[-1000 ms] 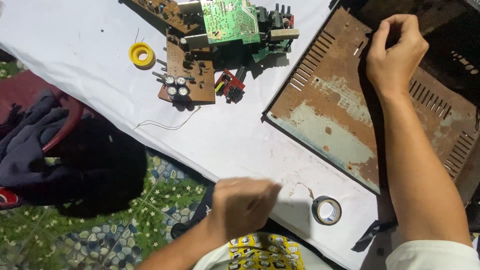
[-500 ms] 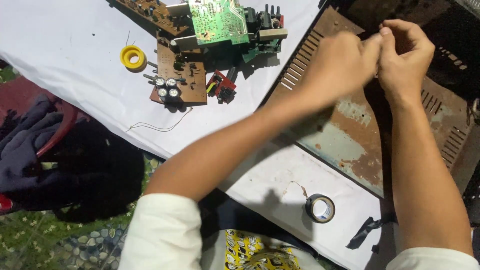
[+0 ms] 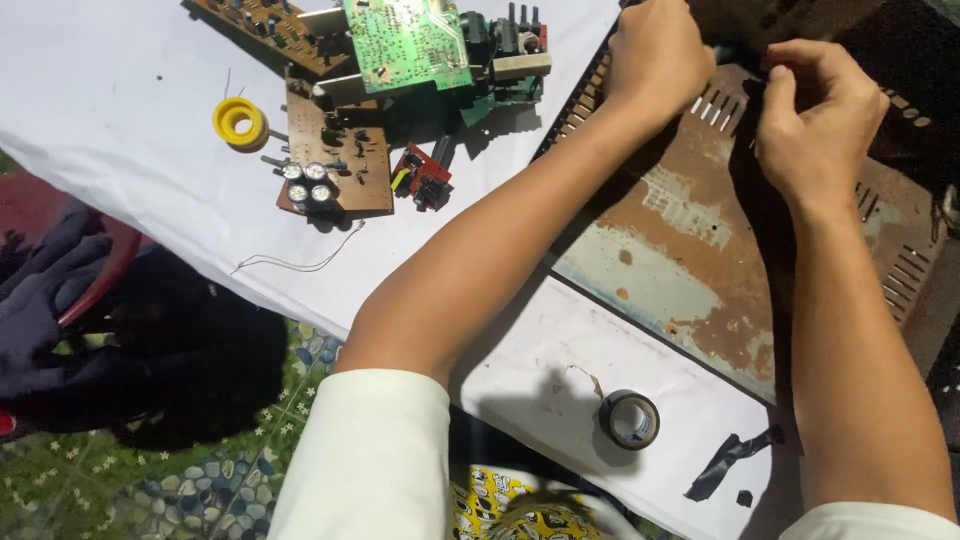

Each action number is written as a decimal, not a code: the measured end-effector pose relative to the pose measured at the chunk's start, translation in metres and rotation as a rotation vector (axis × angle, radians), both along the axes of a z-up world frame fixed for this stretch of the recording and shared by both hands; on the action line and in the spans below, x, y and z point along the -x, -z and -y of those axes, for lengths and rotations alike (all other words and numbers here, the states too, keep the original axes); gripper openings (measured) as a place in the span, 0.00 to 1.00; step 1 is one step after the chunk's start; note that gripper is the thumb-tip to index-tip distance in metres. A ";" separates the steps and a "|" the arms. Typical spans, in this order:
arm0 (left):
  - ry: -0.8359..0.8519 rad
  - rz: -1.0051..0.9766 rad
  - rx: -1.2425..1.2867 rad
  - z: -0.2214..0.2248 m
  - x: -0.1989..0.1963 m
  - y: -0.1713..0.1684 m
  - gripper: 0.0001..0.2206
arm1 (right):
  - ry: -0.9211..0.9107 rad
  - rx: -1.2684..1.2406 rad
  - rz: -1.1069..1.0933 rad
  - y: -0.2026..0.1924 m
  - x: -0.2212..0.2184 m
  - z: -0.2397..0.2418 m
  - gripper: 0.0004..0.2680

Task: Assembling and securing electronic circuit boards and wiring inside a metal chassis using electrical tape.

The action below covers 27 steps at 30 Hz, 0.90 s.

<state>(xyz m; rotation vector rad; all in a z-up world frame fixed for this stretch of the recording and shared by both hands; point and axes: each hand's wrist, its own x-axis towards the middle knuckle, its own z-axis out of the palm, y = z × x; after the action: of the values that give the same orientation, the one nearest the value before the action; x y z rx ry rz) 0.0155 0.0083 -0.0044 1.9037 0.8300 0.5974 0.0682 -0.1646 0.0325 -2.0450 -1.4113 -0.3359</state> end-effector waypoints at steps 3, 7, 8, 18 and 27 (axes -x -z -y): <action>0.010 -0.022 -0.020 0.000 -0.004 0.008 0.06 | -0.002 0.000 0.004 0.000 0.001 -0.001 0.06; 0.019 -0.105 -0.014 -0.002 -0.006 0.004 0.04 | 0.011 0.019 0.089 0.002 -0.003 -0.004 0.07; 0.020 -0.106 -0.013 -0.001 -0.007 0.004 0.04 | 0.012 0.021 0.088 0.005 -0.005 -0.003 0.07; -0.002 0.014 -0.085 0.004 -0.007 0.009 0.05 | 0.243 0.293 0.433 0.020 -0.010 -0.002 0.09; -0.023 0.060 -0.017 0.009 -0.016 0.012 0.08 | 0.262 0.320 0.424 0.024 -0.013 0.001 0.09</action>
<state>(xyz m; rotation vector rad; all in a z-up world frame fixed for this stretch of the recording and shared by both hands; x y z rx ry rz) 0.0313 -0.0005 -0.0160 1.8847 0.8118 0.6751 0.0809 -0.1651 0.0085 -2.5387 -1.5149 -0.7305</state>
